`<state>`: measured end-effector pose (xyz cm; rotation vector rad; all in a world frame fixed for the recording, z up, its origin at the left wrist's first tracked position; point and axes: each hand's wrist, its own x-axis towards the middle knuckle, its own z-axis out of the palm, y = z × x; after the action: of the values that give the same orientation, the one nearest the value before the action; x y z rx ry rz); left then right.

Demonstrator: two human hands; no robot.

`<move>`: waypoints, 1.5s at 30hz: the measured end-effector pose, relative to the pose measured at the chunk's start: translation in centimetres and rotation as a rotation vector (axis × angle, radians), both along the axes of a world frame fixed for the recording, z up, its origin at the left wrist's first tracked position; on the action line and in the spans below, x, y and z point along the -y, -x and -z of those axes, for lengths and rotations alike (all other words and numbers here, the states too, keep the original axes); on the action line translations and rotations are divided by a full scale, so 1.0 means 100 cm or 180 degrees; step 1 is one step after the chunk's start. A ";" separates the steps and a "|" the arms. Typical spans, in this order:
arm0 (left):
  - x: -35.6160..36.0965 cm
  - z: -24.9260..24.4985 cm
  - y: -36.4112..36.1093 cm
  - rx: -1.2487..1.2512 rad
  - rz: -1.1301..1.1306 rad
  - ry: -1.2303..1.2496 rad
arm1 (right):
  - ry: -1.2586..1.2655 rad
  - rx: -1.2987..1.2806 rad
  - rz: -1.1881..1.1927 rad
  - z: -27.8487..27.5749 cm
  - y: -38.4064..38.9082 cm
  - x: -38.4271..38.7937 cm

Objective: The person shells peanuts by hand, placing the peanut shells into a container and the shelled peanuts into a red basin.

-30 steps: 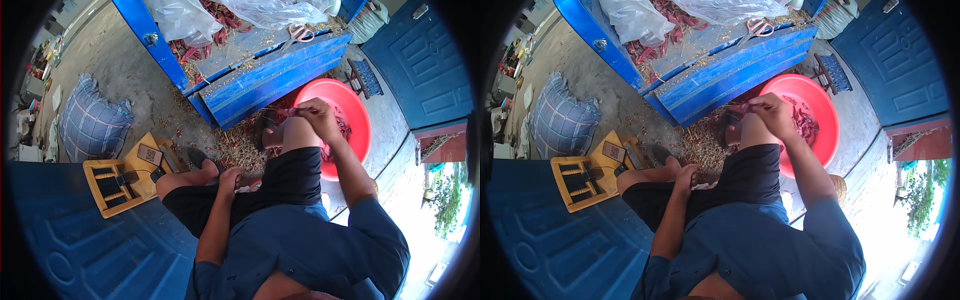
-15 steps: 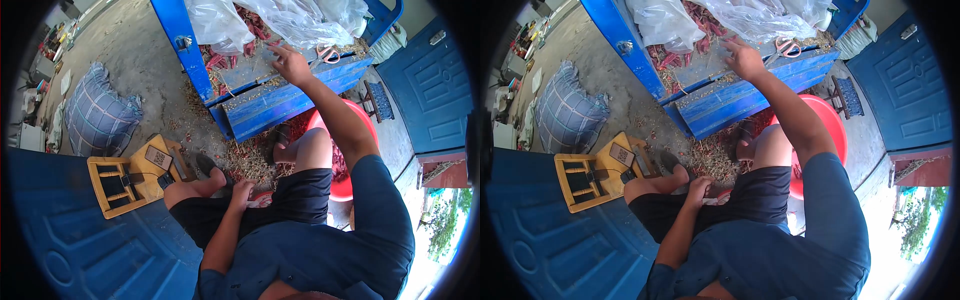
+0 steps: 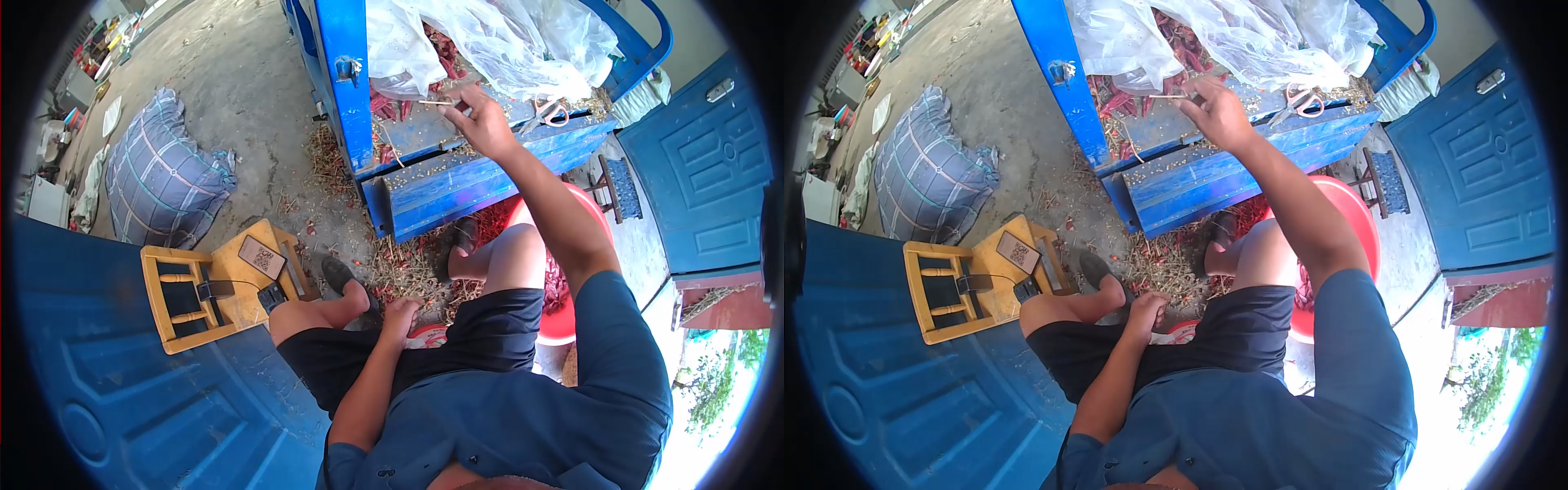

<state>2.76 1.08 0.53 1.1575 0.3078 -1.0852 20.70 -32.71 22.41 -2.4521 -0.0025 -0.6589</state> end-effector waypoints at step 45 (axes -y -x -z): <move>-0.014 0.013 0.006 -0.0128 -0.0264 -0.0022 | -0.4054 -0.2477 0.0792 0.176 0.236 -0.213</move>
<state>2.18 2.46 -0.75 1.1207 0.3881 -1.0362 -2.90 -11.41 4.80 -1.2967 0.7763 0.2460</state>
